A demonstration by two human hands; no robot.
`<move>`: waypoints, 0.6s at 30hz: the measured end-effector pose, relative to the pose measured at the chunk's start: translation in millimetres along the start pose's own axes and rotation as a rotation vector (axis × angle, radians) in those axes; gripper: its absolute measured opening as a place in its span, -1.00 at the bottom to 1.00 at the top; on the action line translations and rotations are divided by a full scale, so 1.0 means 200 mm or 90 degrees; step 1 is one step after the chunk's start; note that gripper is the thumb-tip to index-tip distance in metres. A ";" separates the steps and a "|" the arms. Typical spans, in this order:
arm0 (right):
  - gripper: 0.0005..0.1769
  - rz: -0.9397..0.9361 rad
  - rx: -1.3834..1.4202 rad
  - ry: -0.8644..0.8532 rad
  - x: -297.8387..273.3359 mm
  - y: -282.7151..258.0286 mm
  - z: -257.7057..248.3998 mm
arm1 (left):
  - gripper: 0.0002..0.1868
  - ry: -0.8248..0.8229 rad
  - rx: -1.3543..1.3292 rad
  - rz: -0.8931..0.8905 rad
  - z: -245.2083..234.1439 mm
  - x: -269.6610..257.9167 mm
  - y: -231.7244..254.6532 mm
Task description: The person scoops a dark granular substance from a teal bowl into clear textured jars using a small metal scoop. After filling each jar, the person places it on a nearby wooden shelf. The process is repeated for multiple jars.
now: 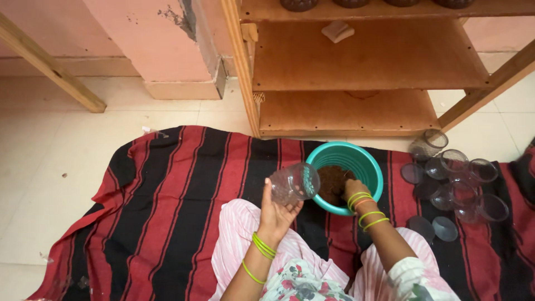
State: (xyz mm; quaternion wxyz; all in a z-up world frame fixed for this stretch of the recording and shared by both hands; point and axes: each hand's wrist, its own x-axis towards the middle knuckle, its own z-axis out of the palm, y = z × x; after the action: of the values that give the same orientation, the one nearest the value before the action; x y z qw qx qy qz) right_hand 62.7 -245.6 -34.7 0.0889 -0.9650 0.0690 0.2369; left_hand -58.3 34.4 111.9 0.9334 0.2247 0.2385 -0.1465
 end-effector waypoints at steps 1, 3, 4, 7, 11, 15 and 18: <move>-0.64 0.006 -0.015 -0.008 0.01 -0.01 0.01 | -0.27 -0.003 0.009 -0.006 0.01 0.00 -0.01; -0.65 0.017 -0.044 -0.021 0.04 -0.04 0.03 | -0.28 -0.013 0.028 -0.017 0.03 0.01 -0.03; -0.68 0.019 -0.041 -0.005 0.04 -0.05 0.04 | -0.28 -0.020 0.031 -0.018 0.04 0.01 -0.03; -0.70 -0.002 -0.026 0.052 0.03 -0.05 0.05 | -0.27 -0.032 0.046 -0.016 0.05 0.03 -0.03; -0.69 -0.069 0.038 0.144 -0.01 0.00 0.02 | -0.27 -0.026 0.055 -0.013 0.03 0.07 -0.03; -0.71 -0.073 0.035 0.238 0.01 0.04 -0.01 | -0.26 0.003 0.052 -0.036 -0.01 0.15 -0.07; -0.71 -0.013 -0.001 0.167 0.08 0.02 0.01 | -0.26 0.036 0.060 -0.057 -0.04 0.23 -0.13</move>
State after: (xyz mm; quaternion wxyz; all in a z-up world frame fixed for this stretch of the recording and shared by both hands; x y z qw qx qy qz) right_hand 74.7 -251.0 -44.1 0.0804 -0.9884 0.0699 0.1079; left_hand -33.2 9.3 73.2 0.9072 0.2617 0.2675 -0.1925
